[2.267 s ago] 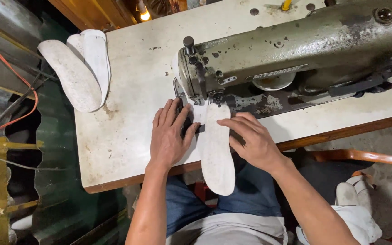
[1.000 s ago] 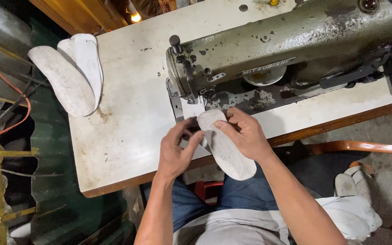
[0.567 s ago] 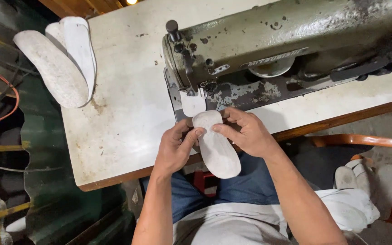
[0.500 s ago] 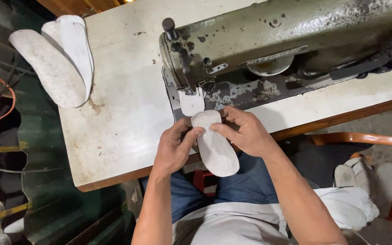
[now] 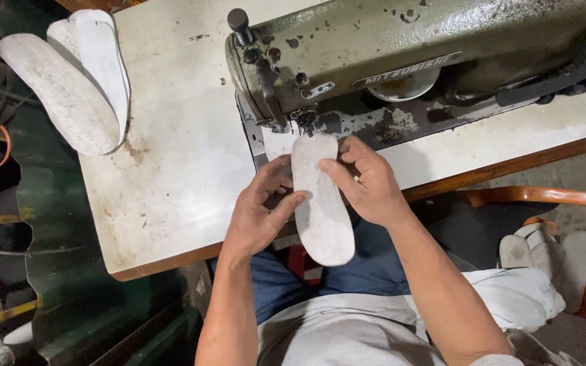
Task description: Sewing and assembling shoe insoles using an industrial sewing machine at a stitching station.
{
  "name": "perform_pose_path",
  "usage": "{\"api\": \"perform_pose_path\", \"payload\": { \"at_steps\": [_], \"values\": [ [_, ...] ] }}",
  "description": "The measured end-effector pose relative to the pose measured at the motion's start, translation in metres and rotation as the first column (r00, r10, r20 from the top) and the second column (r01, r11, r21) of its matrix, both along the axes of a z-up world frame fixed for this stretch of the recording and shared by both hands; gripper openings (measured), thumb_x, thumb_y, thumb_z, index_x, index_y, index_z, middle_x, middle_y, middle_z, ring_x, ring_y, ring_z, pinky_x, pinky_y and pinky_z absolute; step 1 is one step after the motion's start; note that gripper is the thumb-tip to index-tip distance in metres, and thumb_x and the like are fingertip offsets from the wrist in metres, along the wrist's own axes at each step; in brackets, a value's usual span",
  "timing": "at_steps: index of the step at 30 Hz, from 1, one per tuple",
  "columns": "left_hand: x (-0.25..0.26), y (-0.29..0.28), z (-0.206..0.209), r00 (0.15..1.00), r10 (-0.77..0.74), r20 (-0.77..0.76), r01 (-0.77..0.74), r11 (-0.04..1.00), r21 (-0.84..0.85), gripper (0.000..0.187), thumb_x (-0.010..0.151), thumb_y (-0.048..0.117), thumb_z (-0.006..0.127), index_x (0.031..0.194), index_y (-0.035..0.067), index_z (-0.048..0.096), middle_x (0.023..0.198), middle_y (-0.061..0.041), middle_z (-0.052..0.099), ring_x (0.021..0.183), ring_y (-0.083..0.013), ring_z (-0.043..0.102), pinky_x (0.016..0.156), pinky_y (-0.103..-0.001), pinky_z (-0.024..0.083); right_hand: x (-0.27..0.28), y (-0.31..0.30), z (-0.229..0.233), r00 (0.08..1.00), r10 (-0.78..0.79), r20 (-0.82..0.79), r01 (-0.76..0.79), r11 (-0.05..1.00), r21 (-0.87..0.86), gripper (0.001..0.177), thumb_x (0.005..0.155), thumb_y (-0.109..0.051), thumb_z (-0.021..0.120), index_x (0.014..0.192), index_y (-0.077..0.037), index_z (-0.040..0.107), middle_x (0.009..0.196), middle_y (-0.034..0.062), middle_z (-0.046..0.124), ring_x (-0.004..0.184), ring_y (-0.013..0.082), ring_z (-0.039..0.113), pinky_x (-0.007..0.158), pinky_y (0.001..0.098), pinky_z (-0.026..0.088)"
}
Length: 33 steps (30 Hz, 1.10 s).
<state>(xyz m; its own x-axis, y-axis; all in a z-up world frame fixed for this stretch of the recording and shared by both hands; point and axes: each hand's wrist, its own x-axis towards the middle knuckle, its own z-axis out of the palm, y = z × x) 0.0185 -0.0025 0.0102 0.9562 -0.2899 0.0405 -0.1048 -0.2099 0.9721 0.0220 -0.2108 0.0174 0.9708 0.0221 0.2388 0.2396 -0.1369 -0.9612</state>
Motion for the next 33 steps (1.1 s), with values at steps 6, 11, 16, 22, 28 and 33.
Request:
{"api": "perform_pose_path", "payload": {
  "at_steps": [6, 11, 16, 22, 28, 33],
  "values": [
    [0.001, 0.001, -0.006, 0.997, 0.073, 0.021, -0.072, 0.995, -0.075, 0.05, 0.093, 0.012, 0.075, 0.138, 0.002, 0.056, 0.088, -0.016, 0.071, 0.086, -0.0211, 0.061, 0.088, -0.046, 0.057, -0.003, -0.001, 0.0, 0.998, 0.047, -0.041, -0.048, 0.999, -0.01, 0.016, 0.096, -0.014, 0.076, 0.097, -0.002, 0.066, 0.078, 0.0122, 0.072, 0.071, 0.0118, 0.06, 0.062, 0.032, 0.056],
    [0.004, 0.004, -0.014, 0.995, 0.102, -0.025, -0.104, 0.988, -0.116, 0.045, 0.092, 0.014, 0.076, 0.133, 0.005, 0.06, 0.082, -0.014, 0.071, 0.063, -0.0172, 0.057, 0.065, -0.037, 0.058, -0.007, -0.002, -0.013, 0.996, 0.06, -0.061, -0.063, 0.997, -0.052, 0.02, 0.096, -0.014, 0.075, 0.097, 0.001, 0.062, 0.071, 0.0144, 0.069, 0.067, 0.0142, 0.061, 0.062, 0.0327, 0.055],
    [0.003, 0.002, -0.017, 0.995, 0.091, -0.04, -0.096, 0.986, -0.139, 0.041, 0.095, 0.016, 0.072, 0.133, 0.003, 0.061, 0.08, -0.014, 0.072, 0.059, -0.0163, 0.056, 0.059, -0.037, 0.056, -0.005, -0.004, -0.017, 0.995, 0.077, -0.068, -0.08, 0.996, -0.043, 0.021, 0.097, -0.014, 0.075, 0.095, 0.002, 0.06, 0.068, 0.0154, 0.067, 0.066, 0.0144, 0.058, 0.06, 0.0344, 0.054],
    [0.001, 0.001, -0.013, 0.994, 0.108, -0.001, -0.108, 0.99, -0.095, 0.043, 0.095, 0.013, 0.072, 0.135, 0.005, 0.059, 0.078, -0.011, 0.072, 0.058, -0.0154, 0.058, 0.057, -0.032, 0.053, -0.008, 0.003, 0.005, 0.995, 0.089, -0.05, -0.091, 0.996, -0.025, 0.02, 0.095, -0.012, 0.075, 0.097, 0.002, 0.06, 0.064, 0.0127, 0.06, 0.065, 0.0142, 0.057, 0.062, 0.0323, 0.054],
    [-0.001, 0.001, -0.009, 0.998, 0.058, 0.028, -0.058, 0.998, -0.015, 0.057, 0.092, 0.012, 0.076, 0.144, 0.007, 0.054, 0.082, -0.015, 0.075, 0.065, -0.0212, 0.061, 0.061, -0.037, 0.055, -0.007, 0.001, 0.003, 0.991, 0.092, -0.1, -0.105, 0.986, -0.128, 0.027, 0.093, -0.02, 0.078, 0.09, 0.001, 0.061, 0.065, 0.0193, 0.062, 0.067, 0.0222, 0.06, 0.066, 0.0409, 0.055],
    [-0.002, 0.0, -0.007, 0.996, 0.026, 0.08, -0.031, 0.998, 0.061, 0.067, 0.09, 0.013, 0.077, 0.149, 0.004, 0.048, 0.078, -0.013, 0.072, 0.072, -0.0227, 0.061, 0.066, -0.038, 0.057, -0.008, 0.001, 0.017, 0.981, 0.144, -0.129, -0.163, 0.974, -0.158, 0.028, 0.096, -0.019, 0.074, 0.089, 0.003, 0.058, 0.064, 0.024, 0.059, 0.065, 0.0292, 0.06, 0.066, 0.0483, 0.055]
  ]
}}
